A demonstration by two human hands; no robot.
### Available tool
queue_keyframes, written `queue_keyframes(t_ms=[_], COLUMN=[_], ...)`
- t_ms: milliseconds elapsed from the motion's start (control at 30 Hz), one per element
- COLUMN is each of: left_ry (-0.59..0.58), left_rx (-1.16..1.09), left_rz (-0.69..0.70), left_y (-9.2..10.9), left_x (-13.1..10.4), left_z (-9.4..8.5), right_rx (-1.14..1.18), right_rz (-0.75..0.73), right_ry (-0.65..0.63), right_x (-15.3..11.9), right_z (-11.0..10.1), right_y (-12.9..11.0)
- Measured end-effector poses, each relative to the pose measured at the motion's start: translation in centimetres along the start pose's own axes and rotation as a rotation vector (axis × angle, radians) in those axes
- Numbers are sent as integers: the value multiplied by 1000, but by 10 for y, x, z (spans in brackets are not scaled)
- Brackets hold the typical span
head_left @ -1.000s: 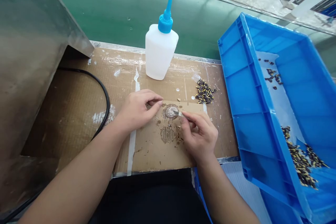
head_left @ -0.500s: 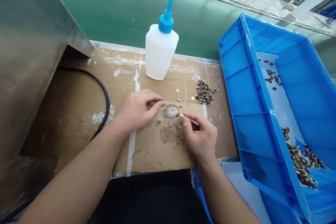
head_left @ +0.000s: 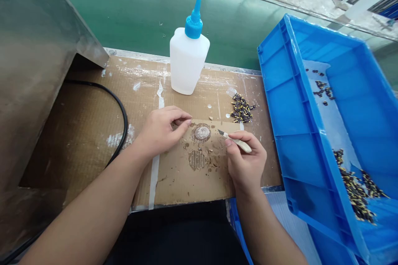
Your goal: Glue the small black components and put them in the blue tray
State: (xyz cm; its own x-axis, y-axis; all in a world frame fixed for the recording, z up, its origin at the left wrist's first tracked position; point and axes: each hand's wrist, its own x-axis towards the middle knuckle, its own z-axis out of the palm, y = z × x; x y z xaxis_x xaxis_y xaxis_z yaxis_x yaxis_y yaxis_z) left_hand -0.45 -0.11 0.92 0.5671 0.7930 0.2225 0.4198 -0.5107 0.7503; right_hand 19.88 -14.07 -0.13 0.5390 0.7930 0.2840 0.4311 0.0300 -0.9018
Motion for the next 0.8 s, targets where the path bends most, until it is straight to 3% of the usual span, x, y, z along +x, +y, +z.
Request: queue_keyframes(t_ms=[100, 300, 800], left_ry=[1, 0, -2], left_rx=[9, 35, 42], left_rz=[6, -4, 17], left_y=[-1, -1, 0], left_x=[0, 1, 2], left_z=[0, 1, 0], right_rx=[33, -106, -153], right_rz=[-2, -181, -147], right_ry=[-34, -99, -99], right_x=[2, -4, -8], right_z=[1, 6, 8], right_y=[-1, -4, -4])
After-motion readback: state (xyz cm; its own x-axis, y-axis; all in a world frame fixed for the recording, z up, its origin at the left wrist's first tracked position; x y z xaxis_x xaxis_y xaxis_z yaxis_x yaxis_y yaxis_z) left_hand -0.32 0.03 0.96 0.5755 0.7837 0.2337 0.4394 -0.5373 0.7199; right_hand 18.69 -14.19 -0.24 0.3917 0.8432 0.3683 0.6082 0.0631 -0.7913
